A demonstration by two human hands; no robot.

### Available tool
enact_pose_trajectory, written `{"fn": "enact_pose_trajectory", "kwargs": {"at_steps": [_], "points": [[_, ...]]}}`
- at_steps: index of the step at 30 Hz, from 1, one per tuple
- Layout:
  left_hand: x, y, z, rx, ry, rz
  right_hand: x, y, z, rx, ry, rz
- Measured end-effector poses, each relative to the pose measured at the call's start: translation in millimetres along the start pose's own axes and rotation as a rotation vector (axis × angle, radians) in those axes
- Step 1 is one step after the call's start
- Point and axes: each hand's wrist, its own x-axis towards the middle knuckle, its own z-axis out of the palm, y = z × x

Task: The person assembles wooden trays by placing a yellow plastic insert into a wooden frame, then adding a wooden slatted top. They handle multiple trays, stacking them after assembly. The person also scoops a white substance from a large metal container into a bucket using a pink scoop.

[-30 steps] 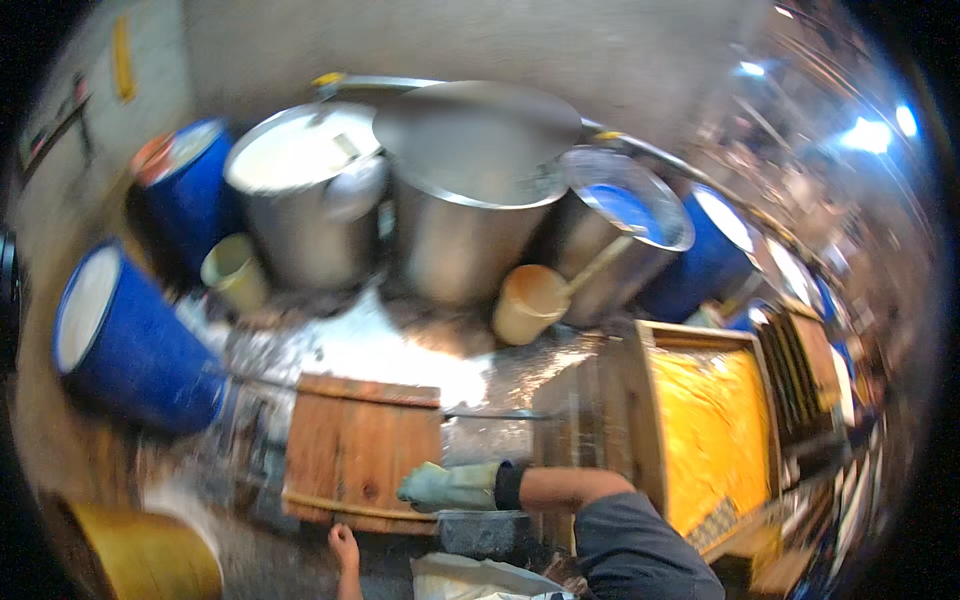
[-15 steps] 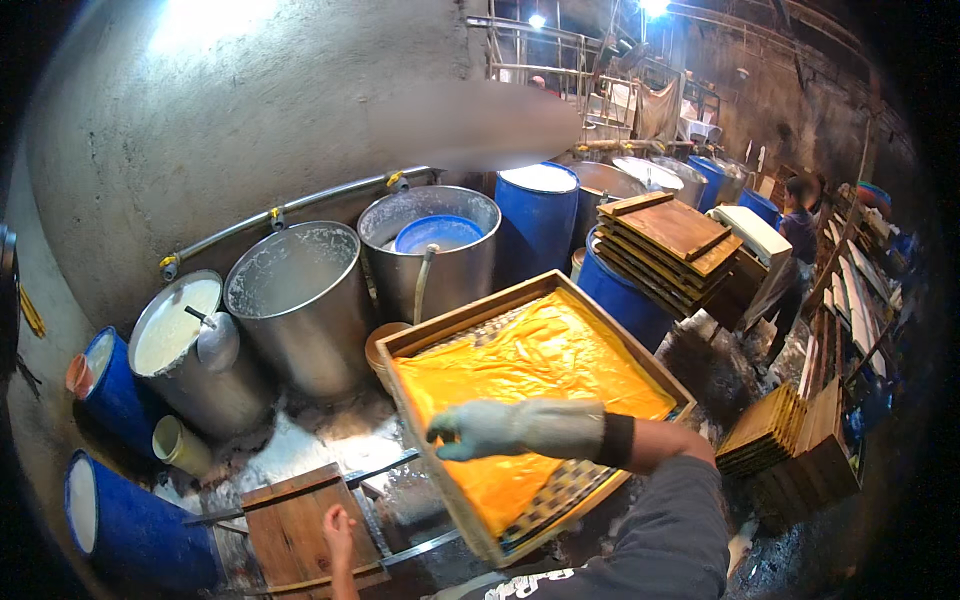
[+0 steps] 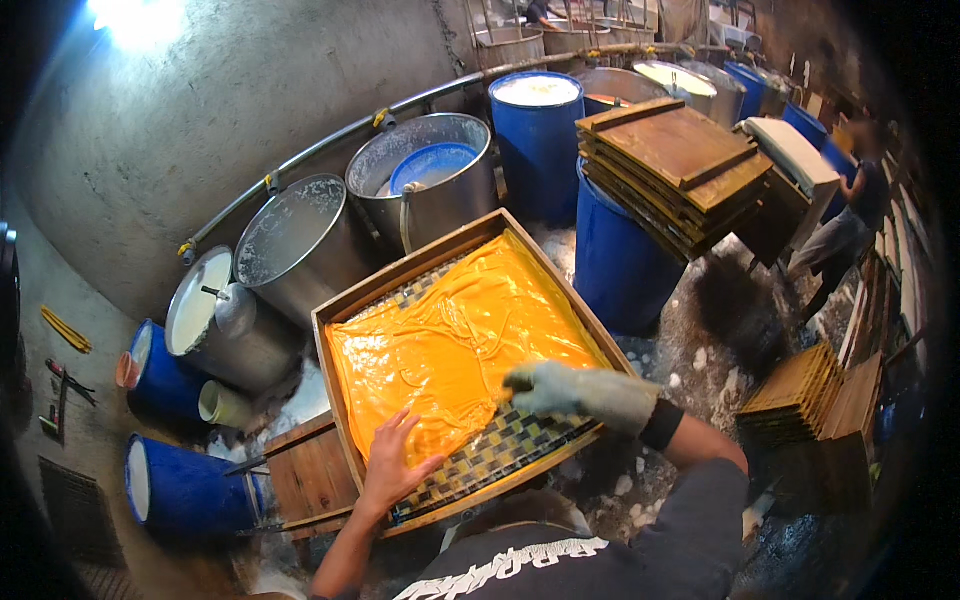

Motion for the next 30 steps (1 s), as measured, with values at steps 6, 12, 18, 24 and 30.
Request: {"fn": "enact_pose_trajectory", "kwargs": {"at_steps": [6,12,18,24,30], "points": [[5.7,-33.6,41.5,0.024,-0.027,-0.094,-8.5,-27.7,-48.6,-0.236,0.016,0.066],[31.3,-63.9,30.7,-0.350,0.081,-0.556,23.0,2.0,-44.7,-0.250,-0.023,-0.074],[33.4,-47.9,15.0,0.066,-0.151,-0.473,51.7,-6.4,-53.1,-0.829,0.291,-0.254],[42.6,-106.4,22.4,-0.373,0.177,-0.392,111.5,10.2,-38.6,-0.982,0.341,-0.162],[-24.3,-152.9,-47.2,-1.527,0.941,-0.704,166.0,31.5,-51.1,-0.857,0.501,-0.194]]}}
